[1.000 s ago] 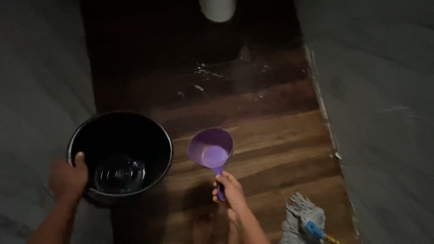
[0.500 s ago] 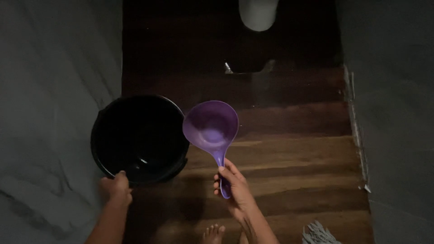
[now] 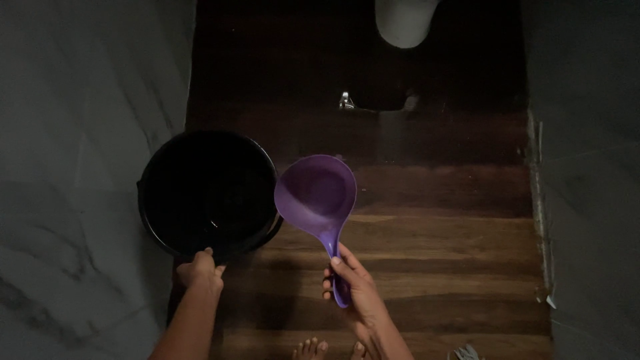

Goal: Mopping a bathroom floor using a bucket and a water scoop.

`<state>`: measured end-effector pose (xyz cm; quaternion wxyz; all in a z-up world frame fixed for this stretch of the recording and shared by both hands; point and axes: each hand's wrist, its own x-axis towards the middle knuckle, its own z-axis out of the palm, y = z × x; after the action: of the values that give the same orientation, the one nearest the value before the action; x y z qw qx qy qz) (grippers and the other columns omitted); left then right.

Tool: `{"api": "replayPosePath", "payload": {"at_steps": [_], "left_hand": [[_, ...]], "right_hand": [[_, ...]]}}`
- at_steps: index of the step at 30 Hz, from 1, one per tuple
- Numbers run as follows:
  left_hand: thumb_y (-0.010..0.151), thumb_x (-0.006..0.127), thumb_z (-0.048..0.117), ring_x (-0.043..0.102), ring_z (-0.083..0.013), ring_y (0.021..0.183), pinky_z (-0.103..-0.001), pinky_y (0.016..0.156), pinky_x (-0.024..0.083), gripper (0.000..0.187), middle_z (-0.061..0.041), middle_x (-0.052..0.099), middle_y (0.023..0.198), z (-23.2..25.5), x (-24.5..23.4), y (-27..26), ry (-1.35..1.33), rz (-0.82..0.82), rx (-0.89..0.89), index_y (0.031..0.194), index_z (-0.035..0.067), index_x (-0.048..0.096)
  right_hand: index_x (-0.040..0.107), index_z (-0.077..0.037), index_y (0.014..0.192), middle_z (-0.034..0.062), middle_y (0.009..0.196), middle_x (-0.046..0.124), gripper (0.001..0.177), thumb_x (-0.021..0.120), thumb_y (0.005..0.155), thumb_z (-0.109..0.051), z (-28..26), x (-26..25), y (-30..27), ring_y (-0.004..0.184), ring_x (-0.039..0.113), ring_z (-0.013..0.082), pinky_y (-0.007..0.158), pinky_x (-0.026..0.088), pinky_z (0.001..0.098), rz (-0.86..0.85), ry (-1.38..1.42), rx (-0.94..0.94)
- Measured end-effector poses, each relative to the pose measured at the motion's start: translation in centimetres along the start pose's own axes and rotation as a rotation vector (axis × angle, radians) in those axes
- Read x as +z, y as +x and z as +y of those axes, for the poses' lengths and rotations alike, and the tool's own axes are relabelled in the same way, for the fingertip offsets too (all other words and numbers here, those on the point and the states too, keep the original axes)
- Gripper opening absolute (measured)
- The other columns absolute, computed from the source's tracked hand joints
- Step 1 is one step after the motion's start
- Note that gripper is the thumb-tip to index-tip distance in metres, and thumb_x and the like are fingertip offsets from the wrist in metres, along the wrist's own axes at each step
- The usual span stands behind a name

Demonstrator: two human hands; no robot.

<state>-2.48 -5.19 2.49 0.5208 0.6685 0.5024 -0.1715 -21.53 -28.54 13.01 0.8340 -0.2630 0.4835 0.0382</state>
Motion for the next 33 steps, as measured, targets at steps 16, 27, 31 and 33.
{"api": "replayPosePath", "payload": {"at_steps": [16, 27, 31, 33], "left_hand": [[0.101, 0.06, 0.009, 0.058, -0.0312, 0.125, -0.042, 0.1, 0.053, 0.067, -0.021, 0.035, 0.157, -1.4, 0.2, 2.7, -0.147, -0.008, -0.103, 0.157, 0.005, 0.024], [0.096, 0.064, 0.078, 0.052, -0.0279, 0.097, -0.04, 0.083, 0.044, 0.097, -0.022, 0.054, 0.127, -14.0, -1.5, 13.6, -0.422, -0.866, -0.334, 0.139, -0.009, 0.059], [0.08, 0.047, 0.08, 0.063, -0.0245, 0.106, -0.041, 0.088, 0.05, 0.08, -0.009, 0.068, 0.12, 0.5, -2.7, -9.1, -0.089, -0.609, -0.345, 0.122, 0.016, 0.069], [0.089, 0.05, 0.071, 0.066, -0.023, 0.091, -0.037, 0.079, 0.055, 0.07, -0.009, 0.069, 0.099, 1.0, -2.4, -8.9, -0.015, -0.665, -0.112, 0.106, 0.006, 0.072]], "right_hand": [[0.058, -0.025, 0.148, 0.0023, 0.086, 0.067, 0.057, 0.066, 0.092, -0.027, 1.7, 3.3, -0.9, 0.072, 0.063, 0.0138, 0.062, 0.055, 0.0285, -0.039, -0.229, 0.104], [0.057, -0.021, 0.147, -0.0014, 0.088, 0.062, 0.05, 0.057, 0.098, -0.025, 4.7, 10.8, 4.4, 0.081, 0.06, 0.0122, 0.067, 0.054, 0.0324, -0.179, -0.411, 0.08], [0.057, -0.014, 0.145, 0.0028, 0.09, 0.063, 0.047, 0.059, 0.099, -0.022, 6.5, 11.7, 8.1, 0.082, 0.061, 0.0152, 0.067, 0.054, 0.0337, -0.325, -0.372, 0.025], [0.063, -0.016, 0.142, -0.0017, 0.096, 0.072, 0.044, 0.062, 0.099, -0.025, 5.9, 12.8, 7.5, 0.086, 0.068, 0.0084, 0.075, 0.056, 0.0262, -0.232, -0.617, 0.001]]}}
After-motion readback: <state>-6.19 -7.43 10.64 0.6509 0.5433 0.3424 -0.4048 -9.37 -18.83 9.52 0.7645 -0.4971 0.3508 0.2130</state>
